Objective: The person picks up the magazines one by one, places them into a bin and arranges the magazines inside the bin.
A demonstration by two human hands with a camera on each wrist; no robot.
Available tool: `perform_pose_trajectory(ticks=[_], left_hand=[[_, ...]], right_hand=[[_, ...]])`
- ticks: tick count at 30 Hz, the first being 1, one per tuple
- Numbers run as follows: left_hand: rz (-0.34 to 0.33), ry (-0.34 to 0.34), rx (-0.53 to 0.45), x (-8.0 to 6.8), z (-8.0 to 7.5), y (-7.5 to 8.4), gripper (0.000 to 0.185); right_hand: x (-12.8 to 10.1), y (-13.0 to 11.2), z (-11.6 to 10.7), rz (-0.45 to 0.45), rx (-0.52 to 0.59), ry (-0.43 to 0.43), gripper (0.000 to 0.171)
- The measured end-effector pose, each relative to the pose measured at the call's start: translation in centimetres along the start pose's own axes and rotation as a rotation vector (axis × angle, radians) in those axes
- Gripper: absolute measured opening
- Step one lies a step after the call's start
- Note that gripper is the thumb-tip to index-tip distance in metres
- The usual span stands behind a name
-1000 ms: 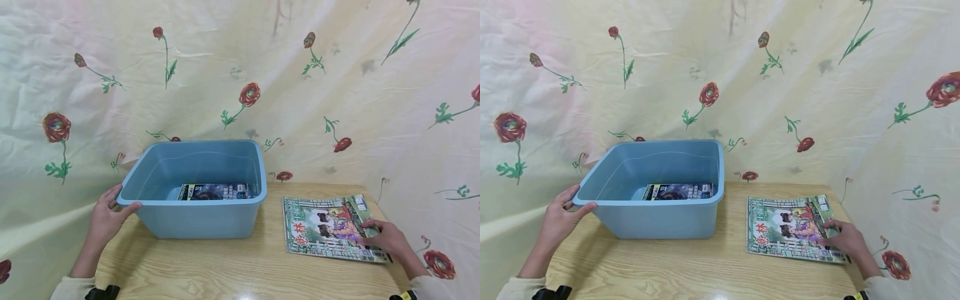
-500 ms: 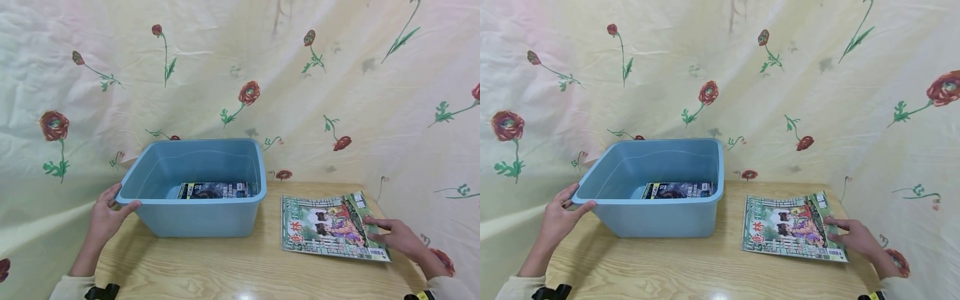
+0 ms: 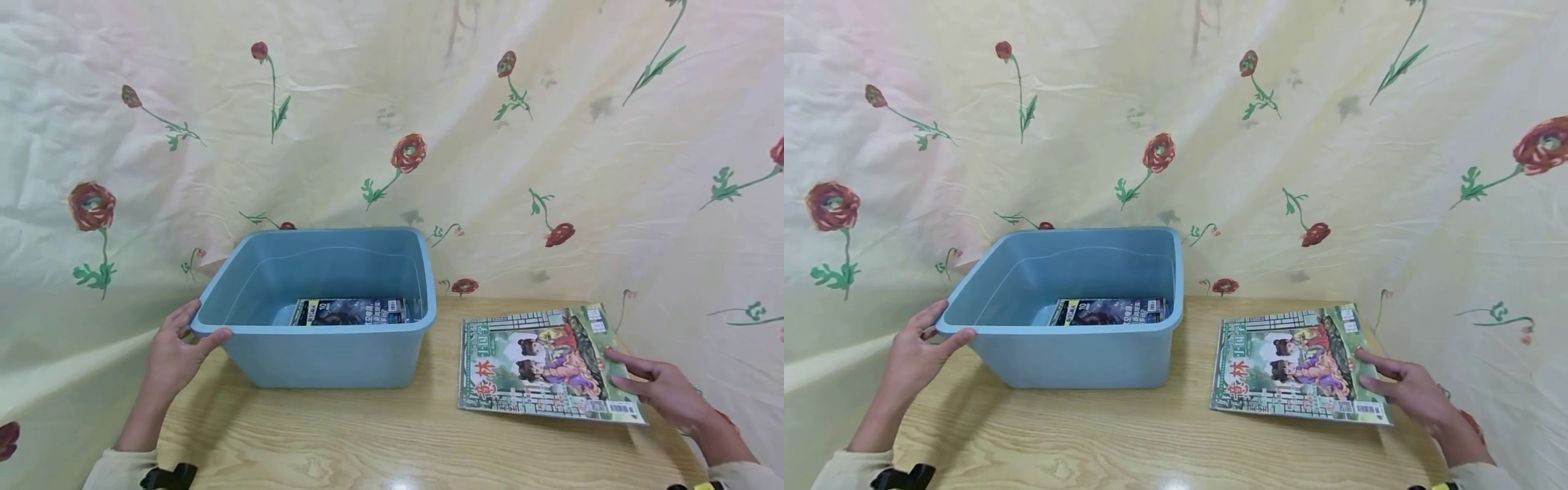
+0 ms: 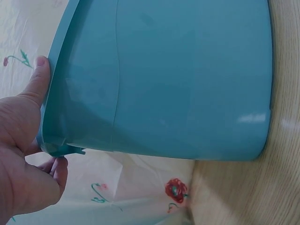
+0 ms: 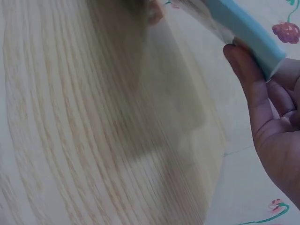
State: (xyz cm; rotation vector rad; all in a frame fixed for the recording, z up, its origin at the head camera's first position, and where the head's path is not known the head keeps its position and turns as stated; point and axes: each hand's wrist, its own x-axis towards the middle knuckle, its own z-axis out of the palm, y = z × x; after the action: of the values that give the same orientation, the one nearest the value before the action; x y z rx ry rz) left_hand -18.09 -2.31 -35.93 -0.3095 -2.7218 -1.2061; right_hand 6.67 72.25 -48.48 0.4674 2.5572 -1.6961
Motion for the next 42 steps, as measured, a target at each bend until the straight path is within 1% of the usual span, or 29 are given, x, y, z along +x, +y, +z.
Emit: perform_pose_trajectory(ticks=[3,5,8,13,15,17,19,22,26,28,32,35,37,40,42], left_hand=[[-0.001,0.001,-0.008,0.0,0.0,0.0,0.092],[-0.002,0.000,-0.009,0.0,0.0,0.0,0.093],[0.000,-0.002,-0.009,0.1,0.0,0.0,0.093],[-0.003,-0.005,-0.007,0.1,0.0,0.0,0.093],[-0.003,-0.003,0.005,0.1,0.0,-0.1,0.093],[-0.002,-0.003,0.014,0.2,0.0,-0.1,0.093],[-0.003,-0.003,0.016,0.2,0.0,-0.1,0.093],[-0.002,-0.005,0.003,0.2,0.0,-0.1,0.094],[-0.002,-0.006,-0.010,0.2,-0.1,-0.1,0.094],[-0.001,-0.002,-0.010,0.2,-0.1,-0.2,0.094],[0.003,0.008,-0.012,0.2,-0.1,-0.1,0.093],[0.010,0.009,-0.011,0.3,-0.2,-0.1,0.093],[0.012,0.006,-0.012,0.3,-0.2,0.0,0.093],[0.013,-0.001,-0.019,0.3,-0.2,0.0,0.093],[0.015,-0.002,-0.024,0.4,-0.2,0.1,0.093]], right_hand=[[-0.1,-0.1,0.2,-0.024,0.240,-0.016,0.046],[-0.1,-0.1,0.2,-0.052,0.364,-0.041,0.047],[-0.1,-0.2,0.1,-0.109,0.490,-0.075,0.048],[-0.3,-0.7,-0.4,-0.206,0.613,-0.130,0.050],[-0.5,-1.1,-0.7,-0.236,0.655,-0.152,0.052],[-0.8,-1.8,-1.0,-0.234,0.679,-0.151,0.051],[-1.2,-2.6,-1.3,-0.210,0.702,-0.135,0.050],[-1.6,-3.9,-1.7,-0.211,0.694,-0.113,0.050],[-2.1,-5.5,-2.2,-0.257,0.701,-0.101,0.052],[-2.2,-6.3,-2.5,-0.249,0.756,-0.102,0.051],[-2.2,-8.0,-3.1,-0.251,0.871,-0.140,0.053],[-2.2,-9.1,-3.4,-0.297,0.916,-0.162,0.053],[-2.1,-9.9,-3.5,-0.308,0.929,-0.166,0.054],[-1.9,-11.0,-3.5,-0.290,0.991,-0.209,0.053],[-1.8,-11.8,-3.3,-0.257,1.018,-0.213,0.053]])
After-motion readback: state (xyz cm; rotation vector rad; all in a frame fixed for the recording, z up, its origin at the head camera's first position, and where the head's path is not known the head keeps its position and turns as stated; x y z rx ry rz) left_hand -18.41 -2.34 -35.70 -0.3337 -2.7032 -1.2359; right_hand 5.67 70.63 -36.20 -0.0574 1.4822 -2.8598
